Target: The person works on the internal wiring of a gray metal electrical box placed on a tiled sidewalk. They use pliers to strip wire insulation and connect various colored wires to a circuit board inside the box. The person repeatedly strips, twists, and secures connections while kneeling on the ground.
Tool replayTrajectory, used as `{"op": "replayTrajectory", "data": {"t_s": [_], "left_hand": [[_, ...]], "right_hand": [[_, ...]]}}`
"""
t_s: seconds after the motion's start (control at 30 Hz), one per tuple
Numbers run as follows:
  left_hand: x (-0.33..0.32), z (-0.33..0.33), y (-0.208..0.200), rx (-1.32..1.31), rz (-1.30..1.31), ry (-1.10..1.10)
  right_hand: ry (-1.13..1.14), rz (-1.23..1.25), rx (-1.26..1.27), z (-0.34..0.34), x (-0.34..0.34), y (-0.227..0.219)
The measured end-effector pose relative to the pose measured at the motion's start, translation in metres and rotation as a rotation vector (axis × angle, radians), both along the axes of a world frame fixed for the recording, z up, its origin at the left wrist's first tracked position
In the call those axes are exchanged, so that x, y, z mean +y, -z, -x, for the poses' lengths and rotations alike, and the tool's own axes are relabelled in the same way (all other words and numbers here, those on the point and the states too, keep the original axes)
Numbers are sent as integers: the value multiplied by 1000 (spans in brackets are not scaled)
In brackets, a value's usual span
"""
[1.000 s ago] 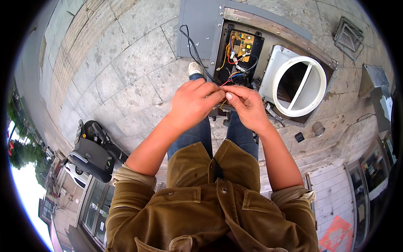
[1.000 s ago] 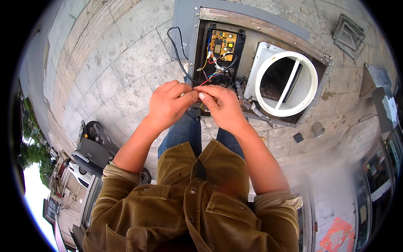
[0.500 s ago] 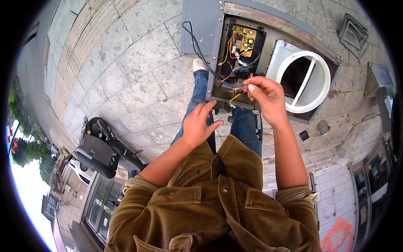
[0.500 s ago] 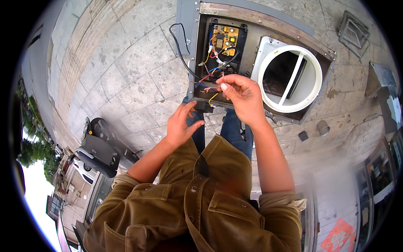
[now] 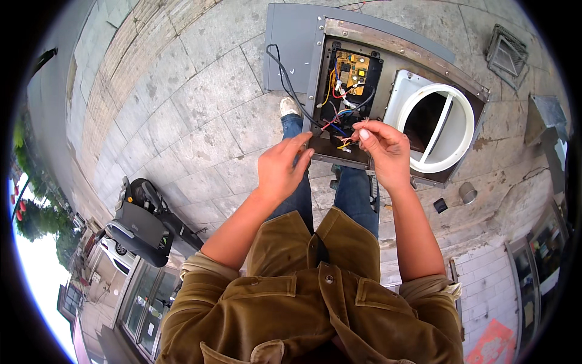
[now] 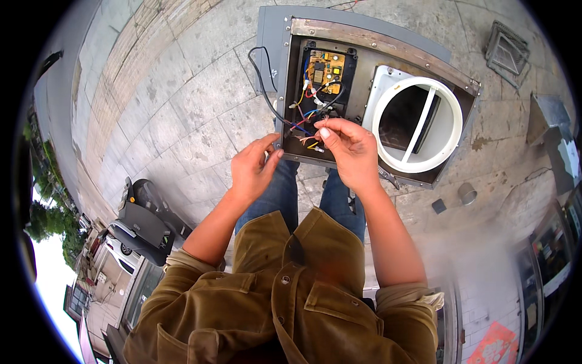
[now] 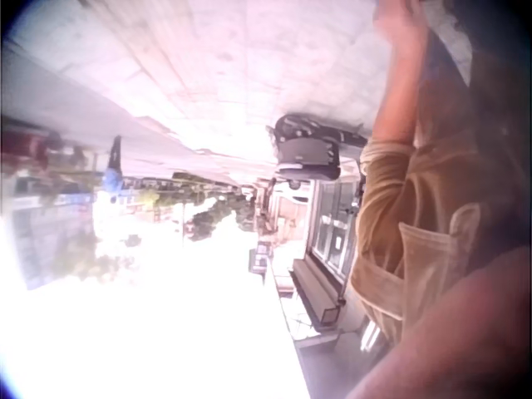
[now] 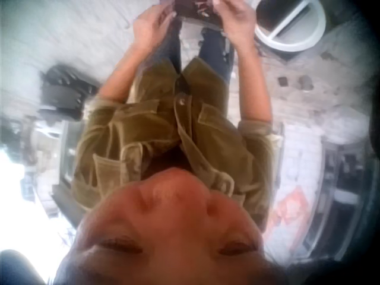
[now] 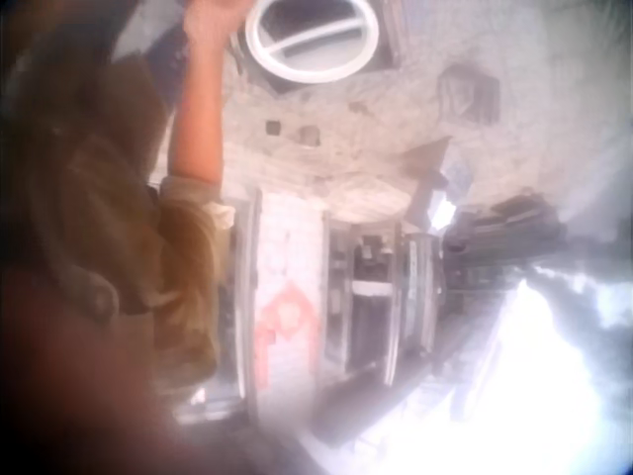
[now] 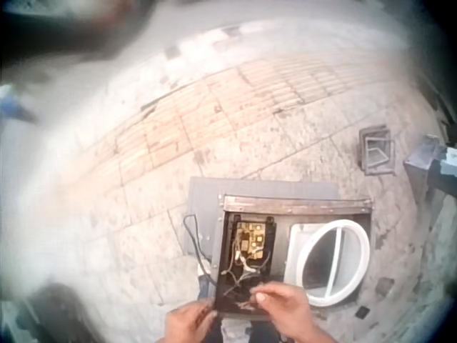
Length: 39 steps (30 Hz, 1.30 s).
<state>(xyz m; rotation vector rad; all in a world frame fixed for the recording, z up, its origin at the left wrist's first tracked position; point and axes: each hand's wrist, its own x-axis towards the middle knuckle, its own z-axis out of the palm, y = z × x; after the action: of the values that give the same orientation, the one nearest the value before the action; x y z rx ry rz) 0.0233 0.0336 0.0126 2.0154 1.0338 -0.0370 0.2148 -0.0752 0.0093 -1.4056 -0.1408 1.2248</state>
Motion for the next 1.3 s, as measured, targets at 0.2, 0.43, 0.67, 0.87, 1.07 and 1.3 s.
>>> {"op": "replayTrajectory", "data": {"t_s": [0.2, 0.43, 0.67, 0.87, 1.07, 1.3], "left_hand": [[63, -33, 14, -210, -368, 147], [69, -96, 40, -190, -453, 499], [62, -108, 47, -114, -460, 483], [79, -94, 39, -137, -413, 459], [90, -85, 48, -167, -342, 447], [83, -84, 54, -191, -222, 332]], "right_hand": [[-162, 75, -322, 5, 11, 5], [21, 144, -143, 18, 9, 18], [44, 90, -332, 25, 19, 18], [43, 120, -549, 16, 60, 24], [42, 205, -463, 18, 70, 53], [-53, 177, -557, 18, 68, 64]]}}
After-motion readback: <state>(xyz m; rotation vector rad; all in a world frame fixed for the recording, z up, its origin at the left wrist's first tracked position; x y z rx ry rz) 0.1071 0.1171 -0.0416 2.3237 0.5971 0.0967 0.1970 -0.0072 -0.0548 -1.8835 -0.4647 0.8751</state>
